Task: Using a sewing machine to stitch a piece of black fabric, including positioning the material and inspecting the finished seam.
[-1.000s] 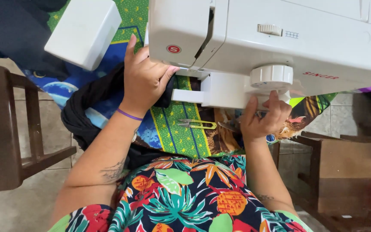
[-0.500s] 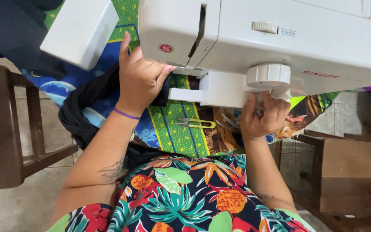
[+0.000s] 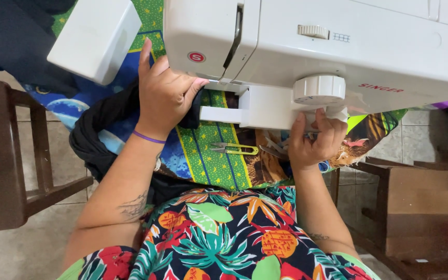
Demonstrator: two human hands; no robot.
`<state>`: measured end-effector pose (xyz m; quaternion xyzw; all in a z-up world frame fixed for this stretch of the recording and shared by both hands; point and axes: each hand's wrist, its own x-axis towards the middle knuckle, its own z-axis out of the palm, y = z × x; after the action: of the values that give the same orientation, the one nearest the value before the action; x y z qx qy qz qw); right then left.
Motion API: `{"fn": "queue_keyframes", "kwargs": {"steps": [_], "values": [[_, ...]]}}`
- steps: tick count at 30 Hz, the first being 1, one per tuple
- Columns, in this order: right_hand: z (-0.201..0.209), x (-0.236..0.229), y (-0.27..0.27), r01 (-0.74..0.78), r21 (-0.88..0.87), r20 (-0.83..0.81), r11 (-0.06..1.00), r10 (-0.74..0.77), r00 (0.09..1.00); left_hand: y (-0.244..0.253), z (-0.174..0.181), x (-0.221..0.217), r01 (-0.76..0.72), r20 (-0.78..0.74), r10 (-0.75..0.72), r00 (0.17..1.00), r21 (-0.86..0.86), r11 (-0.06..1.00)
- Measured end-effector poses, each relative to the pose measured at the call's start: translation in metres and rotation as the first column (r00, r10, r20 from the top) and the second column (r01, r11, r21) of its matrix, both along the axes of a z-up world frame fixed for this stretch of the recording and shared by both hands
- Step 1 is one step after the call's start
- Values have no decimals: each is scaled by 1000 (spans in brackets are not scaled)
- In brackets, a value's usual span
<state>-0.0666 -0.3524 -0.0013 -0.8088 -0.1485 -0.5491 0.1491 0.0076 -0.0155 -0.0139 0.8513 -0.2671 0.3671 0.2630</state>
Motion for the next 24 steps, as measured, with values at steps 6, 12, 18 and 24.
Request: {"fn": "queue_keyframes", "kwargs": {"steps": [6, 12, 18, 24], "values": [[-1, 0, -3, 7, -2, 1, 1000, -7, 1000, -1, -3, -1, -29, 14, 29, 999, 18, 999], [-1, -2, -3, -5, 6, -9, 1000, 5, 1000, -1, -4, -2, -56, 26, 55, 998, 34, 998], [-6, -3, -9, -63, 22, -20, 998, 64, 998, 0, -7, -2, -74, 20, 73, 997, 46, 996], [-5, -5, -11, -56, 16, -39, 998, 56, 998, -1, -6, -2, -71, 14, 71, 997, 34, 997]]}}
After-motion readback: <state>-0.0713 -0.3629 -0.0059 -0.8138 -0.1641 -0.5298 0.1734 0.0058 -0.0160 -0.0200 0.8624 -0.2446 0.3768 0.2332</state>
